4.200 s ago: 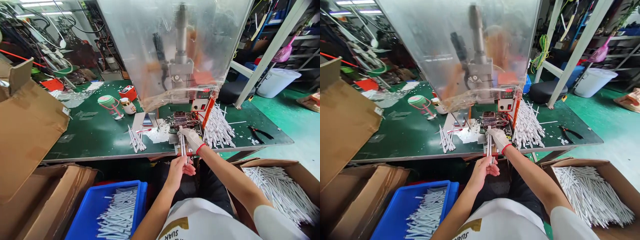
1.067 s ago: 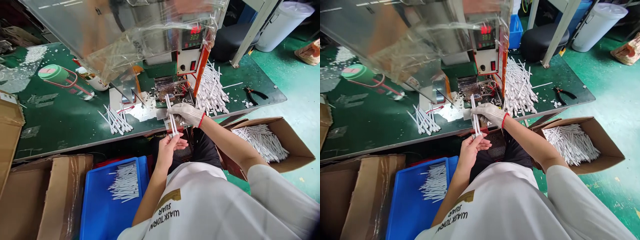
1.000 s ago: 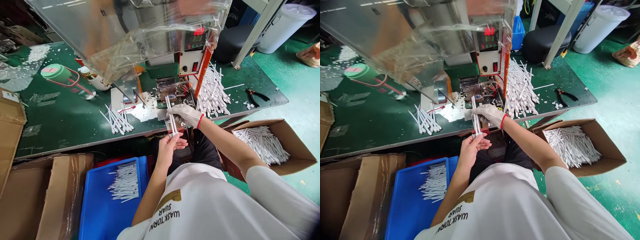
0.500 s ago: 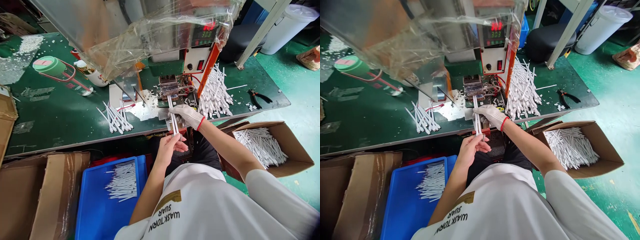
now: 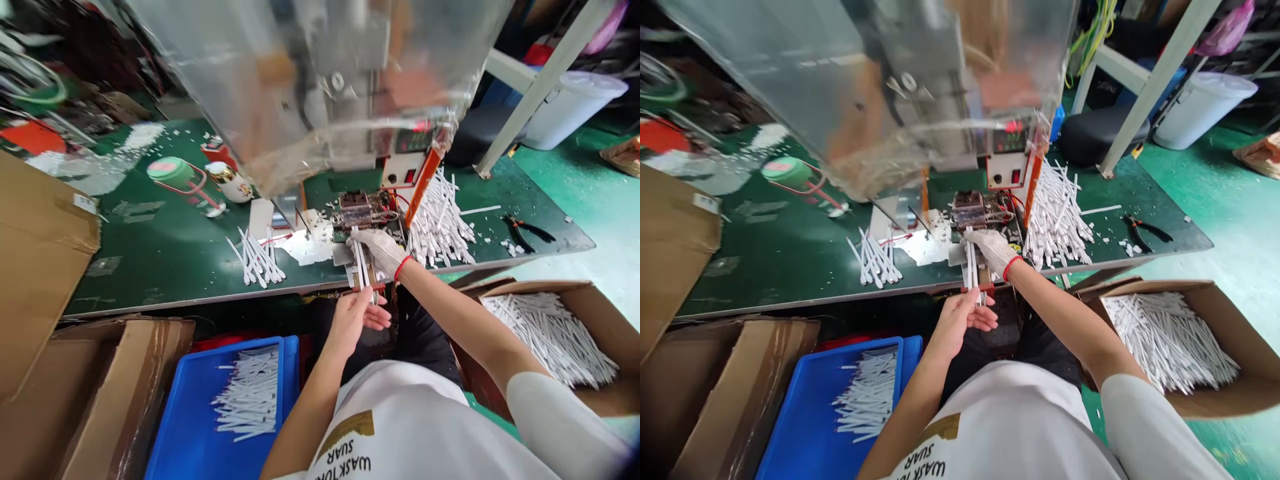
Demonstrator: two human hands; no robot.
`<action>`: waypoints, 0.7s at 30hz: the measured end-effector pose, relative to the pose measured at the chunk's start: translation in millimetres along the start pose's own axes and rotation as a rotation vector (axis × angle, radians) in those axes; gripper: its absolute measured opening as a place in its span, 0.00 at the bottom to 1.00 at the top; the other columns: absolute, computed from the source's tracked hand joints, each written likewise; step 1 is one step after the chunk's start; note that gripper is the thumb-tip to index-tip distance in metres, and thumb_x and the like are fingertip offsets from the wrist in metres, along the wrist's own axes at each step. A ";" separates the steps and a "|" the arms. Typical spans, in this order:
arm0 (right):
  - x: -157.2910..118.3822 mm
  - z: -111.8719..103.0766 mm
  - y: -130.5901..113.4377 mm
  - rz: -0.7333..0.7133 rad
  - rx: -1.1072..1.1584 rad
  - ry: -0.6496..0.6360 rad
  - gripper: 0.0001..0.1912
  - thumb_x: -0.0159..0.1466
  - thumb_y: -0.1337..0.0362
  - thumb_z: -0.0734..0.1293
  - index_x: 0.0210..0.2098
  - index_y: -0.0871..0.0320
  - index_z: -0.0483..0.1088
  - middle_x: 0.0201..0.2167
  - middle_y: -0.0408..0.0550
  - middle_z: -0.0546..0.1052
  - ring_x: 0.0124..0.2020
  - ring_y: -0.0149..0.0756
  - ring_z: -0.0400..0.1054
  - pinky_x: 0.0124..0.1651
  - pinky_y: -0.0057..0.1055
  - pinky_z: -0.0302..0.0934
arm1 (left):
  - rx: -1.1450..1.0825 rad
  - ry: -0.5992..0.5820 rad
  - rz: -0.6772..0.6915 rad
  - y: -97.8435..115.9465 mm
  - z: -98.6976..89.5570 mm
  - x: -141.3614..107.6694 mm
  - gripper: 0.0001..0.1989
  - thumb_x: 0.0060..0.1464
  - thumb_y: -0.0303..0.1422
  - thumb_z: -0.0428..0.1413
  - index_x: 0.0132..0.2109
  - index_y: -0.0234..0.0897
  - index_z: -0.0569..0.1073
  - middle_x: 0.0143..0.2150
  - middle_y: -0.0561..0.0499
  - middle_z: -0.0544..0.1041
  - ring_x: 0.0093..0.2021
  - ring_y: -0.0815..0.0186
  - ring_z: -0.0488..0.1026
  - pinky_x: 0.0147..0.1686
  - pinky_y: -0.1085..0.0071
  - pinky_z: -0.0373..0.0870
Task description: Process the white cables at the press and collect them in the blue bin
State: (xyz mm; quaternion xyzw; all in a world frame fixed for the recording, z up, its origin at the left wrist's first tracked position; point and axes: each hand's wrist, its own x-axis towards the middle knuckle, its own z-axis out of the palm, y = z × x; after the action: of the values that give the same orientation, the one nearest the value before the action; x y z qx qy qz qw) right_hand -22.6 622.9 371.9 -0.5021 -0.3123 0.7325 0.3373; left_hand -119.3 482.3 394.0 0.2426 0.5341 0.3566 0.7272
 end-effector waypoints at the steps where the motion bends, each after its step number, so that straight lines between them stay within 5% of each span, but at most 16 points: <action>1: 0.5 1.7 -1.3 0.008 0.020 0.003 0.12 0.62 0.60 0.68 0.30 0.64 0.73 0.21 0.46 0.72 0.18 0.29 0.63 0.17 0.24 0.58 | 0.000 -0.002 0.009 -0.7 0.2 0.6 0.31 0.52 0.58 0.55 0.36 0.29 0.77 0.25 0.43 0.80 0.24 0.62 0.79 0.24 0.72 0.72; 21: 13.5 -0.3 14.0 -0.059 -0.046 0.038 0.16 0.53 0.51 0.74 0.26 0.56 0.71 0.21 0.47 0.73 0.18 0.34 0.65 0.21 0.31 0.63 | -0.073 -0.039 0.145 -17.0 4.6 23.4 0.38 0.37 0.69 0.51 0.26 0.33 0.73 0.20 0.43 0.75 0.17 0.65 0.71 0.19 0.71 0.64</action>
State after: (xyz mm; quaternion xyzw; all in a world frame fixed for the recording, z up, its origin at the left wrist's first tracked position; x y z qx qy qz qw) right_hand -28.5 625.8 353.6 -0.5140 -0.3373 0.7052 0.3532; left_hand -106.4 489.9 368.9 0.2608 0.4875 0.4230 0.7179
